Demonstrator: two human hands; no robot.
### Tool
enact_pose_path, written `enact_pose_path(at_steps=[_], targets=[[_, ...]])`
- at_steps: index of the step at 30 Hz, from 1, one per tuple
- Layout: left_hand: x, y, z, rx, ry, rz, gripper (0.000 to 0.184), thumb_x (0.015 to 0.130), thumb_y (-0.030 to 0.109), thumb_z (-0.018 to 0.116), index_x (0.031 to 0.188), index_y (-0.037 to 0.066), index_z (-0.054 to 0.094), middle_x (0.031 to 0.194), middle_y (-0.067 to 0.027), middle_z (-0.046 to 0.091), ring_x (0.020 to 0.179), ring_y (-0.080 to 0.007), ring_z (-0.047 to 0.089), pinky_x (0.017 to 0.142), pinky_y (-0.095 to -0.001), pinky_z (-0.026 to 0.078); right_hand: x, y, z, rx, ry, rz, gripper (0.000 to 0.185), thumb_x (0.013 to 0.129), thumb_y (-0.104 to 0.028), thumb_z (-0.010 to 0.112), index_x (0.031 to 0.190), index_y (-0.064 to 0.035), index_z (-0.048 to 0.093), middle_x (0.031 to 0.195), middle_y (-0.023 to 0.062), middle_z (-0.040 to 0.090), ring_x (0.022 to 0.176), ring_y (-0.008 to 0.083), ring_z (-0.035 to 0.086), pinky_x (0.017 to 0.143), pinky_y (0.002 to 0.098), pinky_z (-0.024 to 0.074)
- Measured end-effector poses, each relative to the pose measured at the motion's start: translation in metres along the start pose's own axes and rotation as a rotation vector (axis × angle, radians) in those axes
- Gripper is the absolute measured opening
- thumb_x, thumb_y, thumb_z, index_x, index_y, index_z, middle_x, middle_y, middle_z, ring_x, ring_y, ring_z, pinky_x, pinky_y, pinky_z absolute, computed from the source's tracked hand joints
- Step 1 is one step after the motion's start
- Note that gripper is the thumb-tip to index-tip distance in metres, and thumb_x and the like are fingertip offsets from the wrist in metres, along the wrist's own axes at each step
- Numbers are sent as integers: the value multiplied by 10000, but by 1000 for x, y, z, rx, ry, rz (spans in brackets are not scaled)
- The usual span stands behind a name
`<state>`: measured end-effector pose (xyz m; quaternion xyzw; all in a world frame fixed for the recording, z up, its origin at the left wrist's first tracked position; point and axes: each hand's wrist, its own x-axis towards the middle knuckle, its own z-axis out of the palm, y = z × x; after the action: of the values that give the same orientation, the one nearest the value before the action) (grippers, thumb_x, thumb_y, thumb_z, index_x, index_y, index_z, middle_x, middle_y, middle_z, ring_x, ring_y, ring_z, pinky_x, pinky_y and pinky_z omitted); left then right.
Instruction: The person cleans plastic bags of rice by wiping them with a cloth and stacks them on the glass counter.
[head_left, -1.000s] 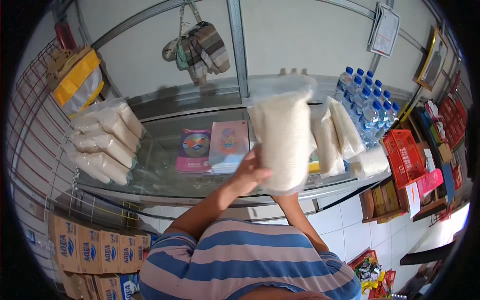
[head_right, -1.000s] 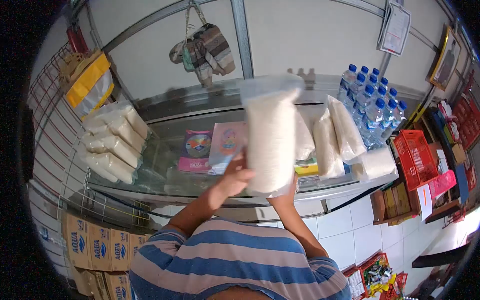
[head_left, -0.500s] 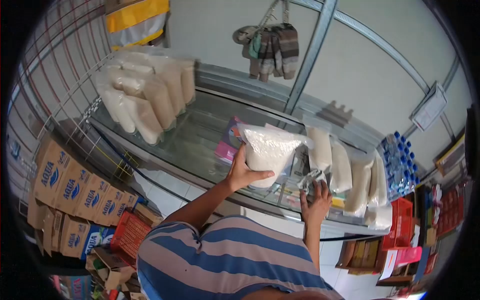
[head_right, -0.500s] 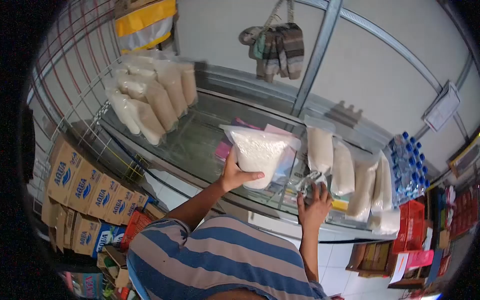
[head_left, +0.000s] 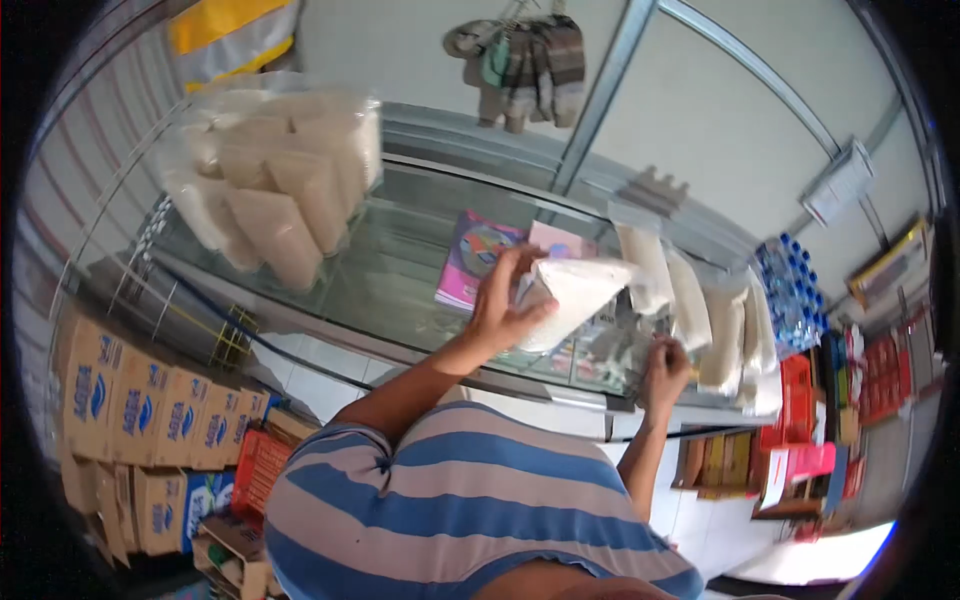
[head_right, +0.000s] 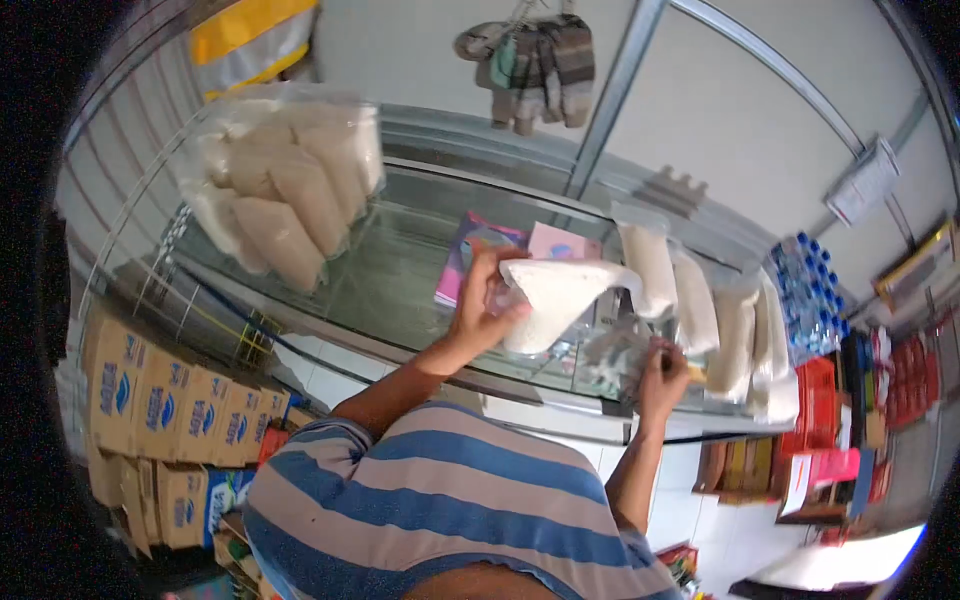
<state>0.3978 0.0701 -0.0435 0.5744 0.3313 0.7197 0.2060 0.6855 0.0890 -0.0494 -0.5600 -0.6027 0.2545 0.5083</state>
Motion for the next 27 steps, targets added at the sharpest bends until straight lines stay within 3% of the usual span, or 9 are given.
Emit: enact_pose_path(at_steps=[4, 7, 9, 14, 17, 19, 22, 24, 27], targets=[[31, 20, -4, 118, -18, 163, 175, 853, 121, 641, 969, -5, 604, 837, -79, 629, 734, -205, 603, 692, -307, 478, 13, -59, 5, 146, 246, -205, 162, 871, -41, 547, 991, -5, 648, 876, 94, 665, 826, 163, 580, 797, 274, 465], [34, 31, -6, 231, -23, 177, 113, 866, 105, 619, 901, -1, 605, 765, -65, 604, 661, -198, 561, 641, -305, 452, -9, -85, 19, -27, 16, 84, 220, 840, -69, 596, 1050, -12, 630, 956, 128, 658, 840, 215, 598, 806, 313, 472], [38, 35, -6, 352, 6, 206, 99, 880, 89, 596, 832, 2, 605, 692, -52, 580, 588, -190, 519, 589, -303, 426, -27, -43, 41, -745, -190, -380, 330, 799, -119, 660, 1108, -19, 602, 1050, 168, 623, 844, 292, 596, 769, 353, 476], [41, 41, -5, 274, 1, 173, 80, 882, 76, 587, 836, 11, 592, 704, -64, 570, 542, -213, 459, 540, -318, 397, -53, -9, 58, -927, 1, -414, 398, 785, -175, 695, 1137, -24, 587, 1105, 184, 587, 834, 347, 579, 726, 383, 476], [40, 38, -4, 363, -27, 194, 76, 884, 70, 580, 841, 9, 593, 700, -74, 568, 536, -231, 458, 531, -325, 397, -29, -9, 45, -441, -42, -170, 388, 780, -152, 684, 1135, -27, 590, 1078, 176, 597, 840, 338, 584, 716, 367, 477], [46, 36, -4, 471, -27, 238, 72, 885, 64, 573, 846, 8, 595, 696, -85, 565, 530, -249, 457, 523, -332, 397, -26, -78, 36, 267, 168, 128, 431, 749, -101, 666, 1166, -31, 583, 1103, 180, 594, 858, 327, 586, 722, 365, 482], [46, 35, -6, 454, -45, 242, 76, 889, 69, 573, 849, 9, 597, 691, -93, 565, 527, -260, 462, 525, -342, 399, -23, -167, 34, 461, 229, -133, 490, 726, -131, 674, 1197, -37, 576, 1085, 181, 608, 866, 318, 583, 805, 396, 461], [45, 35, -7, 438, -49, 233, 80, 892, 74, 574, 852, 9, 600, 686, -101, 564, 524, -271, 467, 526, -352, 402, -15, -198, 34, -331, 175, -845, 527, 746, -214, 688, 1245, -89, 574, 1077, 143, 632, 893, 345, 587, 921, 454, 395], [49, 28, -8, 416, -52, 330, 91, 901, 70, 558, 881, 7, 619, 694, -88, 586, 529, -245, 469, 525, -344, 399, -2, -222, 57, -537, -54, -845, 570, 751, -331, 701, 1271, -143, 563, 1138, 104, 641, 1061, 357, 580, 1033, 506, 302]])
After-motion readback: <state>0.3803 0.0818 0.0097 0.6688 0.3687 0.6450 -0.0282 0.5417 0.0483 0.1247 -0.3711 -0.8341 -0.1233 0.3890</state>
